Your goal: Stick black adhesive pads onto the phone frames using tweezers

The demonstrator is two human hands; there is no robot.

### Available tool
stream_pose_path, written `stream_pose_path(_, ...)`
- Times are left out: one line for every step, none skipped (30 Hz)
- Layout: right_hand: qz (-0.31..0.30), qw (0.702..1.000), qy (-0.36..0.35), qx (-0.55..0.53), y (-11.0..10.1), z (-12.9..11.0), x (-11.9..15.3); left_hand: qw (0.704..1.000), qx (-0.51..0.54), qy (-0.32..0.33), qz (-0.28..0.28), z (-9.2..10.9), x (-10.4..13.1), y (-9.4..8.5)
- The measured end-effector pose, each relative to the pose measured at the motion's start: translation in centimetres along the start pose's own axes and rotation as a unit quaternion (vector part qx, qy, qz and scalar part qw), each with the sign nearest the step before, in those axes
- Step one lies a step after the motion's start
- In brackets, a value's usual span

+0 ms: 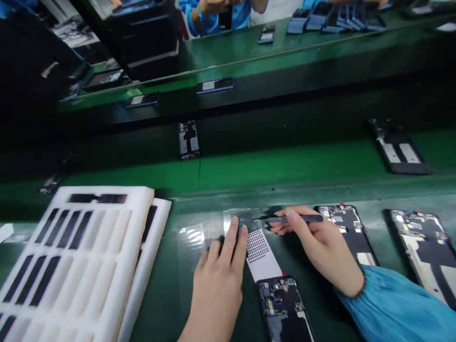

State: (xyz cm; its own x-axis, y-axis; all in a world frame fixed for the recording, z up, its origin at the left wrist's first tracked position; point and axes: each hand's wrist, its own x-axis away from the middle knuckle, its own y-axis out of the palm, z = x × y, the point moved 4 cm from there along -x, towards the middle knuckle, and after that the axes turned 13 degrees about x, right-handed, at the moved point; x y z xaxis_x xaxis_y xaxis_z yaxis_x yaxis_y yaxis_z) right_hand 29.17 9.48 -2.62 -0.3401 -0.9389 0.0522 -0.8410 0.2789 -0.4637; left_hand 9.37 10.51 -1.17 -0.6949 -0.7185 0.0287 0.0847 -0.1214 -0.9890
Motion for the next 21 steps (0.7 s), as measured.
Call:
stream_pose_path(0.001, 1.000, 0.000, -0.001, 0.1, 0.1, 0.0, 1.000, 0.007, -0.003, -0.001, 0.0, 0.0, 0.0)
stream_pose_path(-0.001, 1.000, 0.000, -0.002, 0.1, 0.0, 0.2, 1.000, 0.014, -0.011, 0.001, 0.0, 0.2, 0.0)
stream_pose_path(-0.005, 1.000, 0.001, -0.002, 0.3, 0.0, 0.3, 1.000, 0.020, -0.023, 0.004, 0.0, 0.3, -0.2)
stream_pose_path(-0.012, 1.000, 0.003, 0.000, 0.4, -0.2, 0.5, 0.999, 0.023, -0.038, 0.009, -0.2, 0.5, -0.3)
stream_pose_path(-0.021, 1.000, 0.005, 0.002, 0.7, -0.4, 0.7, 0.998, 0.026, -0.052, 0.012, -0.3, 0.7, -0.5)
stream_pose_path(-0.029, 1.000, 0.006, 0.005, 1.0, -0.6, 0.8, 0.998, 0.026, -0.063, 0.012, -0.5, 0.9, -0.6)
stream_pose_path(-0.035, 0.999, 0.009, 0.007, 1.4, -0.8, 0.9, 0.997, 0.024, -0.072, 0.010, -0.6, 1.0, -0.6)
stream_pose_path(-0.039, 0.999, 0.009, 0.008, 1.8, -1.0, 0.9, 0.997, 0.021, -0.077, 0.006, -0.8, 1.2, -0.5)
stream_pose_path(-0.041, 0.999, 0.009, 0.009, 2.2, -1.1, 1.0, 0.997, 0.018, -0.080, 0.001, -0.9, 1.3, -0.4)
stream_pose_path(-0.040, 0.999, 0.008, 0.011, 2.5, -1.1, 1.0, 0.997, 0.015, -0.081, -0.005, -1.0, 1.3, -0.3)
stream_pose_path(-0.040, 0.999, 0.008, 0.015, 2.8, -1.1, 1.0, 0.997, 0.014, -0.080, -0.009, -1.1, 1.4, -0.1)
stream_pose_path(-0.040, 0.999, 0.005, 0.020, 3.1, -1.1, 1.1, 0.997, 0.012, -0.076, -0.013, -1.1, 1.4, 0.0)
stream_pose_path(-0.041, 0.999, 0.001, 0.027, 3.3, -1.0, 1.2, 0.997, 0.010, -0.072, -0.016, -1.1, 1.4, 0.1)
stream_pose_path(-0.043, 0.999, -0.004, 0.033, 3.4, -1.0, 1.3, 0.998, 0.008, -0.067, -0.018, -1.1, 1.4, 0.1)
stream_pose_path(-0.043, 0.998, -0.007, 0.037, 3.5, -1.0, 1.3, 0.998, 0.005, -0.063, -0.022, -1.0, 1.4, 0.2)
stream_pose_path(-0.042, 0.998, -0.009, 0.040, 3.5, -1.0, 1.4, 0.998, 0.001, -0.060, -0.028, -1.0, 1.3, 0.2)
stream_pose_path(-0.039, 0.998, -0.009, 0.043, 3.5, -1.0, 1.4, 0.998, -0.003, -0.058, -0.033, -1.0, 1.3, 0.2)
stream_pose_path(-0.037, 0.998, -0.010, 0.045, 3.5, -1.0, 1.5, 0.998, -0.006, -0.057, -0.038, -1.0, 1.3, 0.1)
stream_pose_path(-0.036, 0.998, -0.012, 0.046, 3.4, -1.0, 1.5, 0.997, -0.009, -0.055, -0.044, -0.9, 1.2, 0.1)
stream_pose_path(-0.037, 0.998, -0.015, 0.048, 3.4, -1.1, 1.4, 0.997, -0.012, -0.053, -0.048, -0.9, 1.2, 0.1)
stream_pose_path(-0.038, 0.998, -0.019, 0.050, 3.4, -1.1, 1.4, 0.997, -0.014, -0.051, -0.051, -0.9, 1.2, 0.0)
